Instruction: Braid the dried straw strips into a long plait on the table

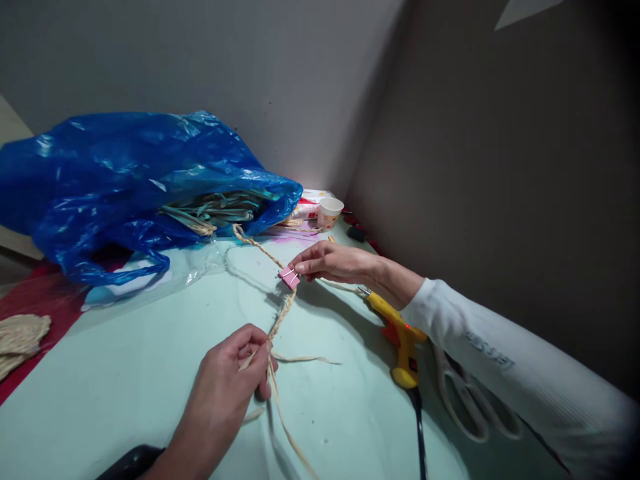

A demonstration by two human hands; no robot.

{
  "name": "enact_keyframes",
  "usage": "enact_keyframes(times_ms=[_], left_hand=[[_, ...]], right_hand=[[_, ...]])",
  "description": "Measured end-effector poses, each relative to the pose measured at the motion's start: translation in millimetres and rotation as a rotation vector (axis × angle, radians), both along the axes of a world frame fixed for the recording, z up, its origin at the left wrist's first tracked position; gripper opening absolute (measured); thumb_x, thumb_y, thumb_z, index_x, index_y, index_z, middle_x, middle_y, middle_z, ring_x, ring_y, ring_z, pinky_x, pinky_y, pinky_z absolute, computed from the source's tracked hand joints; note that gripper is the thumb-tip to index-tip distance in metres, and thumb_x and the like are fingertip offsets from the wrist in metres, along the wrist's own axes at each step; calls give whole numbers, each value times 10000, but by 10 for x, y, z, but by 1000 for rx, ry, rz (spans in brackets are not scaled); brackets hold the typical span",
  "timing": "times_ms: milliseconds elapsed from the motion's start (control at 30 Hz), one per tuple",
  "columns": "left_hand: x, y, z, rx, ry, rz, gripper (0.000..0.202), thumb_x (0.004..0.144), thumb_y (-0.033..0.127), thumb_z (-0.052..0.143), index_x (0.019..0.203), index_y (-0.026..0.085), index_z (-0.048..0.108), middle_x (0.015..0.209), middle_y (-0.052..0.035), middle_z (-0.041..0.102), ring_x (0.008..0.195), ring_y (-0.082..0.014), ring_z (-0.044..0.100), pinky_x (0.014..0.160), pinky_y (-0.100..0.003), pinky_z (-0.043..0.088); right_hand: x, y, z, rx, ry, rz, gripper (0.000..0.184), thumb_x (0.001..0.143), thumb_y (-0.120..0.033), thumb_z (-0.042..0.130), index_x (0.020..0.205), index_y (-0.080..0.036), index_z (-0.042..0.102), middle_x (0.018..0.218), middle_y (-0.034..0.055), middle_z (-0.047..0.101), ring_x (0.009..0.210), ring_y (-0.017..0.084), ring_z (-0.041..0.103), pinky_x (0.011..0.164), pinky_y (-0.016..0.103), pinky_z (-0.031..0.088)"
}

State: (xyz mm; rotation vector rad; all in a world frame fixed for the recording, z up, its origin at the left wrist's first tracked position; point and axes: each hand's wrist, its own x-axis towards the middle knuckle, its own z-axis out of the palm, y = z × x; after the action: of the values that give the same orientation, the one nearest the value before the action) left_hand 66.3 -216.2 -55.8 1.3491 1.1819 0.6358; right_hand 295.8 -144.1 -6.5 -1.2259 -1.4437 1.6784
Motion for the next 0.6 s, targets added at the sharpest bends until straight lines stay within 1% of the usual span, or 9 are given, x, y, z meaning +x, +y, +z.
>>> enact_keyframes(times_ms=[100,200,300,433,500,600], left_hand=[[-6,6,-21,-6,-26,-14,197,766,348,588,650,195,543,429,39,558,429,-113,487,493,-214,358],[-3,4,-49,-12,-76,19,203,751,360,610,655,188,560,455,27,584,415,-105,478,476,-212,348],[10,-10,-58,-19,-127,69,210,742,355,624,639,185,556,430,39,556,390,-89,449,455,-201,331],[16,-12,-39,-35,-142,84,222,731,358,636,629,179,552,399,45,513,371,-85,436,405,-187,272],[10,1,-23,-55,-150,90,236,717,366,654,632,172,550,432,34,538,373,-76,439,387,-177,242],[-6,31,7,-97,-164,86,256,678,372,688,638,164,544,520,6,605,382,-64,454,383,-167,249]], right_hand=[[4,1,3,-23,29,-28,191,702,-213,760,843,-85,747,766,40,676,662,79,518,628,206,403],[18,-7,2,-40,39,-26,196,710,-215,754,852,-81,746,782,50,682,671,81,527,635,205,406],[46,-14,0,-31,41,-18,197,712,-208,748,860,-78,743,771,50,677,658,79,519,632,205,399],[96,-8,-12,-16,49,-9,186,706,-225,749,826,-84,735,737,38,654,617,75,487,614,215,385],[123,-2,-24,-8,44,4,198,704,-242,751,820,-83,730,742,39,650,620,77,482,618,221,382],[169,1,-44,22,13,14,241,699,-266,755,846,-77,726,749,40,648,623,78,479,604,221,370]])
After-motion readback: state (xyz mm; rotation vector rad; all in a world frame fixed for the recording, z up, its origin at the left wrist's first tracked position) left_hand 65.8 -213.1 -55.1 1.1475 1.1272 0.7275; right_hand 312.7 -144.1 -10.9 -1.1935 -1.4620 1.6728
